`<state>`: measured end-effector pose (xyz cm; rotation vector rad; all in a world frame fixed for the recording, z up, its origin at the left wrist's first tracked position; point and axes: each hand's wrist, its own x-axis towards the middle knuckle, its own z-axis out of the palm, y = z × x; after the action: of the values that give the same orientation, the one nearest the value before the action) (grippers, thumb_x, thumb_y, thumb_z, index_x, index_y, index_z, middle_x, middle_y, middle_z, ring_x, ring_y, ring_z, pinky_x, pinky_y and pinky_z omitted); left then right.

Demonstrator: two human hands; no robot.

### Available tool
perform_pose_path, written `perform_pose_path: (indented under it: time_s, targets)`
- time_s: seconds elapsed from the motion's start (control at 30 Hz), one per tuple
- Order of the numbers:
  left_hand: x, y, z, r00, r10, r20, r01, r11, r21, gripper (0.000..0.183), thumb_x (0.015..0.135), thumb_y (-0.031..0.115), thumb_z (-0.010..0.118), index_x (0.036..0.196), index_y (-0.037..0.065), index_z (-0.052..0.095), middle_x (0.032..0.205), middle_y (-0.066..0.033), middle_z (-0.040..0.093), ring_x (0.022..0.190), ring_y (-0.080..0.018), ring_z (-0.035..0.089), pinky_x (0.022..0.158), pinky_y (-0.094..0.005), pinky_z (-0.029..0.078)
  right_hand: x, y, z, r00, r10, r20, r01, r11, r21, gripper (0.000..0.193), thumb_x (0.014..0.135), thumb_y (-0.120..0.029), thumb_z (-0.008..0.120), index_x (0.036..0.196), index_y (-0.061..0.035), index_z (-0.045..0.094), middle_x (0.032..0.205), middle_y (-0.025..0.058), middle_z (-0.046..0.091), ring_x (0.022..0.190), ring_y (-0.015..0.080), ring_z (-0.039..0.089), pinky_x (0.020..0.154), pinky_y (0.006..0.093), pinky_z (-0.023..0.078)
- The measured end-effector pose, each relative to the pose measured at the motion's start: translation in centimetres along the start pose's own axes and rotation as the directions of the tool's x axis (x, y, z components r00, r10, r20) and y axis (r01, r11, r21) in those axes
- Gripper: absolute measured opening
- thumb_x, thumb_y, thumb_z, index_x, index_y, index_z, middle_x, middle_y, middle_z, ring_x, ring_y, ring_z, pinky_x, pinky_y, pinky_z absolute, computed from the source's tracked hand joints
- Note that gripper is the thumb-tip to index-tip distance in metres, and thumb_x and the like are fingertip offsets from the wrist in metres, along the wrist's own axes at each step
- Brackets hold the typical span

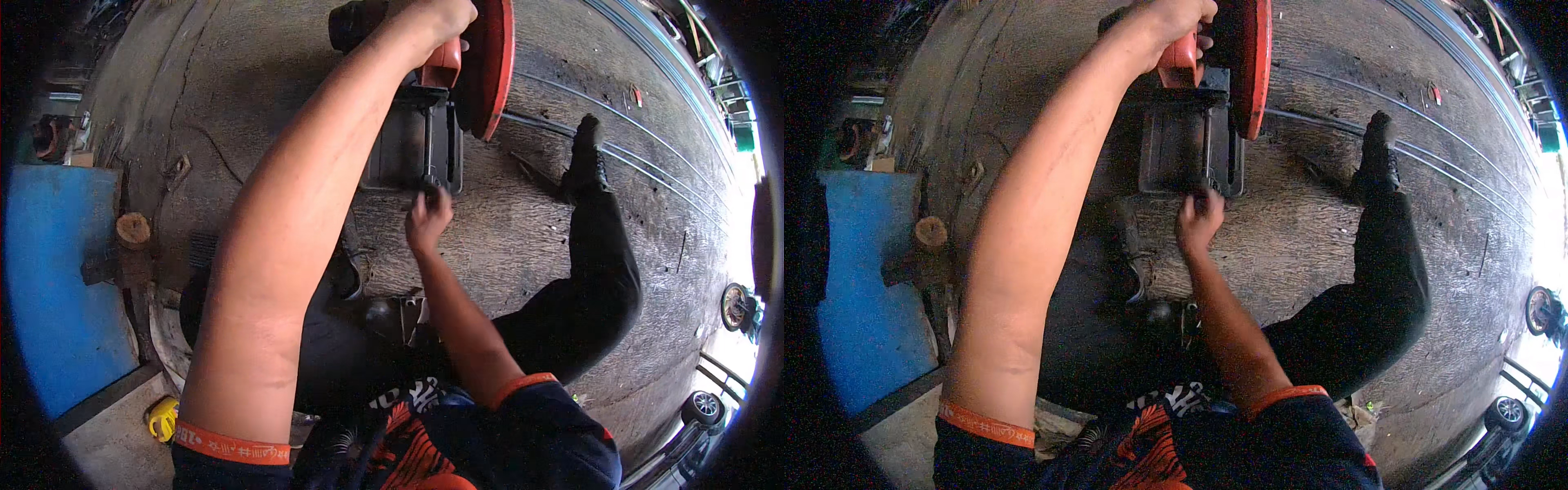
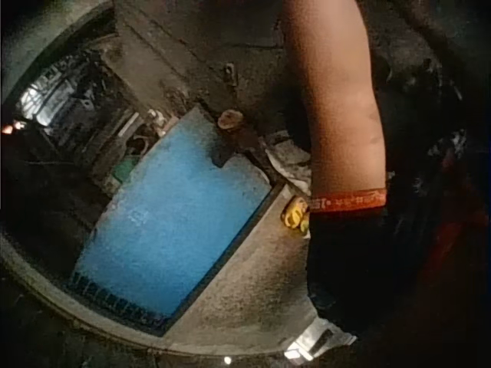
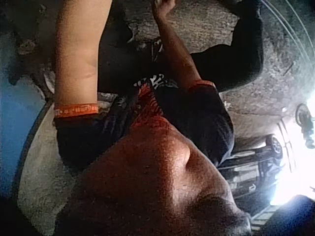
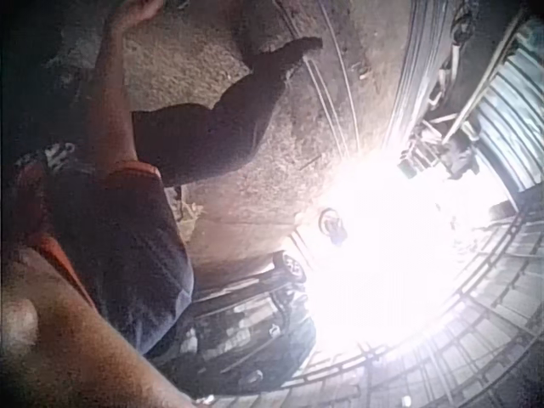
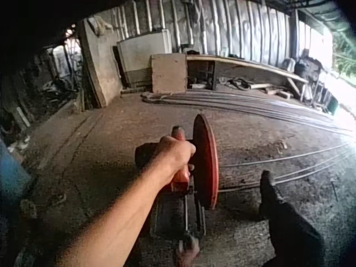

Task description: Cut metal pipes using a chop saw, measure the cut piece, and check the length.

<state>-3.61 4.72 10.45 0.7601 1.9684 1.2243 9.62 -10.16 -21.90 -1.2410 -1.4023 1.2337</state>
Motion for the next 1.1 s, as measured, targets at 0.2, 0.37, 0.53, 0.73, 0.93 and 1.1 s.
perform_pose_path:
  time_s: [0.2, 0.37, 0.53, 0.73, 0.93, 1.1]
  targets:
    - [0.0, 0.4, -0.1, 1.000, 0.017, 0.011, -0.017, 1.000, -0.020, 0.025, 0.077, 0.010, 0.059, 0.087, -0.013, 0.058, 0.062, -0.0170, 0.061, 0.043, -0.0255, 0.057, 0.046, -0.0386, 0.051, 4.9, -1.1, -1.0, 0.976, -0.188, 0.113, 0.219, 0.809, -0.545, 0.044, 0.072, -0.011, 0.070, 0.114, -0.0024, 0.060, 0.110, 0.0175, 0.061, 0.105, 0.0396, 0.052, 0.090, 0.0465, 0.043]
    - [1.9, 0.1, -0.3, 0.987, 0.157, 0.015, -0.157, 0.987, -0.023, 0.026, 0.075, 0.010, 0.056, 0.087, -0.014, 0.057, 0.058, -0.0193, 0.059, 0.043, -0.0274, 0.057, 0.047, -0.0399, 0.051, 0.9, 2.6, -1.6, 0.819, 0.104, -0.564, -0.186, 0.978, -0.089, 0.030, 0.083, -0.017, 0.067, 0.109, -0.0025, 0.065, 0.117, 0.0159, 0.061, 0.106, 0.0382, 0.054, 0.090, 0.0439, 0.044]
    - [6.5, 1.8, -0.2, 0.994, 0.029, 0.103, -0.031, 0.999, 0.016, 0.015, 0.073, 0.012, 0.054, 0.072, -0.001, 0.062, 0.057, -0.0210, 0.058, 0.047, -0.0321, 0.057, 0.047, -0.0443, 0.049, -2.2, 7.5, -2.6, 0.812, 0.556, -0.178, -0.532, 0.830, 0.166, 0.035, 0.085, -0.012, 0.065, 0.118, -0.0018, 0.057, 0.118, 0.0158, 0.061, 0.105, 0.0338, 0.059, 0.087, 0.0454, 0.047]
    - [3.4, 3.9, 0.5, 0.727, 0.630, -0.274, -0.354, 0.685, 0.637, 0.044, 0.081, 0.042, 0.061, 0.092, 0.000, 0.064, 0.098, -0.0234, 0.067, 0.093, -0.0387, 0.065, 0.080, -0.0490, 0.051, 0.2, 9.6, -3.9, 0.450, 0.543, 0.709, -0.728, -0.236, 0.643, 0.027, 0.094, -0.011, 0.041, 0.113, 0.0013, 0.056, 0.108, 0.0201, 0.062, 0.102, 0.0359, 0.061, 0.089, 0.0420, 0.052]
    - [1.1, 2.0, 0.2, 0.475, 0.874, -0.107, -0.618, 0.417, 0.666, 0.026, 0.075, 0.025, 0.068, 0.074, 0.000, 0.064, 0.075, -0.0227, 0.065, 0.074, -0.0404, 0.065, 0.067, -0.0462, 0.052, 1.5, 7.8, -2.1, 0.210, 0.785, 0.583, -0.579, -0.380, 0.721, 0.021, 0.092, -0.006, 0.045, 0.107, 0.0018, 0.058, 0.095, 0.0178, 0.063, 0.087, 0.0299, 0.062, 0.079, 0.0413, 0.053]
    - [4.6, 4.7, -0.3, 0.470, 0.869, -0.153, -0.578, 0.434, 0.691, 0.027, 0.074, 0.027, 0.067, 0.074, 0.000, 0.065, 0.073, -0.0212, 0.065, 0.073, -0.0394, 0.065, 0.065, -0.0450, 0.052, -4.3, 6.2, -0.6, 0.960, 0.276, 0.052, -0.271, 0.959, -0.078, 0.030, 0.079, -0.007, 0.056, 0.106, 0.0008, 0.067, 0.081, 0.0075, 0.064, 0.068, 0.0214, 0.057, 0.062, 0.0321, 0.045]
